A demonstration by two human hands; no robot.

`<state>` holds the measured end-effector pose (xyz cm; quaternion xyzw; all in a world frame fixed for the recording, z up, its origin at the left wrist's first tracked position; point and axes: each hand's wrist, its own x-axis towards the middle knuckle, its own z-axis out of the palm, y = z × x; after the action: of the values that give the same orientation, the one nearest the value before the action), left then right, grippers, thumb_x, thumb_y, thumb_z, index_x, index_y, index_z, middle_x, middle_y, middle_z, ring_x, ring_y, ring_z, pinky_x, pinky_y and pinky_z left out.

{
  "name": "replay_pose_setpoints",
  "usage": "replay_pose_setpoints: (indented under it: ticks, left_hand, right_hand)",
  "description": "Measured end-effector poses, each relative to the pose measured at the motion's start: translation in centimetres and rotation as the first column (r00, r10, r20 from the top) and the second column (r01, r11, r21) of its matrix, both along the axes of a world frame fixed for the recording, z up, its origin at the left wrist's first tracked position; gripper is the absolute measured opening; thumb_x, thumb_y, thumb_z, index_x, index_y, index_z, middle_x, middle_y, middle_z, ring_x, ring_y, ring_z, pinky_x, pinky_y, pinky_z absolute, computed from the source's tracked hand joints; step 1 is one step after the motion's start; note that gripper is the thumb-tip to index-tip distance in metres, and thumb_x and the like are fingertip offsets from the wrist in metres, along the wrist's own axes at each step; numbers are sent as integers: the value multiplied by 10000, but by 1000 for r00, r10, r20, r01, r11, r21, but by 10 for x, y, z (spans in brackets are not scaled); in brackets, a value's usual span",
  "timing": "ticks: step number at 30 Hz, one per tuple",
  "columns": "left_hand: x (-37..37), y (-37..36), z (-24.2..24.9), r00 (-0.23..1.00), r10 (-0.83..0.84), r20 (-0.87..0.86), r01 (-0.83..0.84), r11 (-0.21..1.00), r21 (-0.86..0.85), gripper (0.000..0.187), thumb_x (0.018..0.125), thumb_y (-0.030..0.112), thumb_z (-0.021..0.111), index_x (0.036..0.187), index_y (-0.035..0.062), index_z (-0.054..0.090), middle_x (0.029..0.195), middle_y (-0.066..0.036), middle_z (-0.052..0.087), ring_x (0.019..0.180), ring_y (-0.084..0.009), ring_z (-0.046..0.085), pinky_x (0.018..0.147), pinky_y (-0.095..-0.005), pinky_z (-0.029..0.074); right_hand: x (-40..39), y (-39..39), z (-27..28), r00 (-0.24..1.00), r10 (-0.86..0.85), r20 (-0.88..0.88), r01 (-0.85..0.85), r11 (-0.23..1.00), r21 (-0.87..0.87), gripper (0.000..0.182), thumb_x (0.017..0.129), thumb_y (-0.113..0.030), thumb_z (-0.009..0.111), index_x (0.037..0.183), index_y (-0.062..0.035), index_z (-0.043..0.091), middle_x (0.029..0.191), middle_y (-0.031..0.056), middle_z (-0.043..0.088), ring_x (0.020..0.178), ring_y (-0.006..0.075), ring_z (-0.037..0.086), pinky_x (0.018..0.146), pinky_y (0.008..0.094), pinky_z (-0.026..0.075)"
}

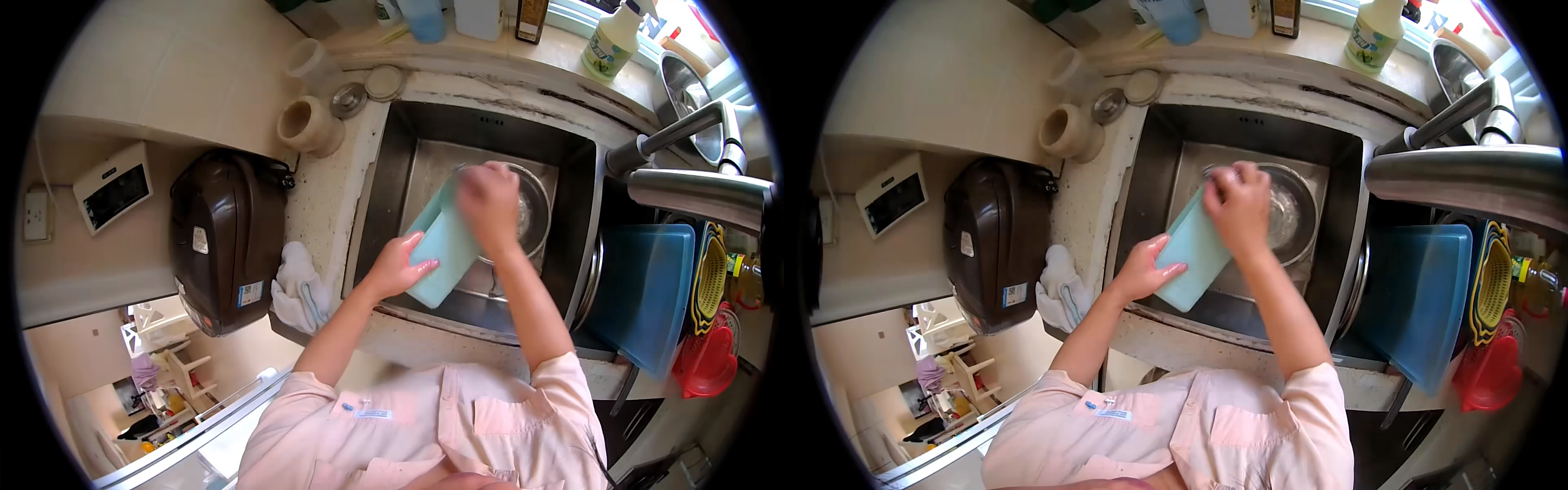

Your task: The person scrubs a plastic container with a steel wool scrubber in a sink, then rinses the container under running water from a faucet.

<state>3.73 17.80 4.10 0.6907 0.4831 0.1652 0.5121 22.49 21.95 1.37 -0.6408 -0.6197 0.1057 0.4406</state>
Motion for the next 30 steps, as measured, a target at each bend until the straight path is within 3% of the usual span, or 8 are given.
replay_pose_setpoints:
  ticks: [3, 5, 9, 11, 19, 23, 27, 30]
  left_hand:
    - [-9, -9, -5, 996, -81, -32, 84, 991, 104, 299, 742, 138, 671, 965, -18, 546, 806, -160, 597, 693, -228, 577, 648, -304, 444]
    - [-13, -7, -5, 996, -83, 13, 82, 994, 78, 257, 728, 123, 687, 922, -10, 581, 777, -110, 594, 682, -133, 543, 642, -265, 436]
    - [-22, -7, -26, 987, -82, 140, 83, 997, -6, 150, 734, 87, 667, 832, -5, 600, 750, -78, 595, 682, -107, 536, 649, -259, 434]
    - [-22, -4, -32, 978, -101, 184, 116, 991, -72, 146, 739, 75, 664, 850, 2, 605, 787, -52, 609, 721, -89, 542, 678, -249, 436]
    - [15, 7, -11, 893, -136, 430, 324, 857, -402, 613, 739, 48, 671, 1271, 57, 365, 1052, -48, 597, 932, -91, 548, 806, -234, 429]
    - [16, 7, 5, 801, 113, 588, 253, 826, -503, 556, 783, 81, 640, 1265, 10, 372, 1125, -38, 544, 1012, -110, 522, 893, -262, 392]
    - [16, 3, -3, 952, 171, 255, -65, 924, -376, 393, 798, 86, 609, 1158, -4, 478, 1041, -36, 569, 970, -100, 516, 859, -259, 402]
    - [0, -1, 3, 895, 328, 301, -202, 902, -383, 309, 809, 61, 604, 1095, -21, 519, 1004, -44, 577, 928, -91, 516, 833, -238, 401]
  right_hand:
    - [50, 23, -40, 620, -200, -759, -405, 746, -528, 211, 849, -257, 521, 942, -99, 624, 921, 15, 576, 821, 157, 534, 695, 304, 421]
    - [70, 17, -60, 333, -368, -868, -498, 713, -493, 250, 853, -322, 515, 1023, -157, 596, 934, -34, 568, 841, 118, 517, 693, 265, 403]
    - [72, 1, -52, 443, -462, -769, -439, 636, -635, 373, 827, -397, 544, 1105, -148, 544, 967, -7, 576, 873, 132, 518, 718, 275, 415]
    - [75, -6, -86, 127, -525, -842, -586, 645, -491, 421, 827, -411, 558, 1117, -106, 532, 967, 23, 571, 899, 145, 523, 766, 300, 430]
    - [44, -21, -43, 465, -331, -821, -346, 786, -513, 533, 809, -380, 617, 1178, -19, 484, 1004, 80, 567, 854, 151, 540, 723, 275, 444]
    - [43, -10, -43, 302, -442, -845, -396, 748, -533, 494, 805, -368, 630, 1136, -21, 512, 962, 71, 579, 839, 140, 543, 705, 279, 447]
    - [31, 1, -65, 264, -372, -890, -455, 766, -455, 476, 801, -352, 644, 1122, -23, 518, 927, 59, 588, 821, 126, 542, 696, 281, 452]
    - [49, 5, -164, 955, -231, -187, 110, 860, -499, 401, 773, -238, 639, 1143, -127, 533, 1060, 133, 555, 962, 269, 533, 824, 370, 437]
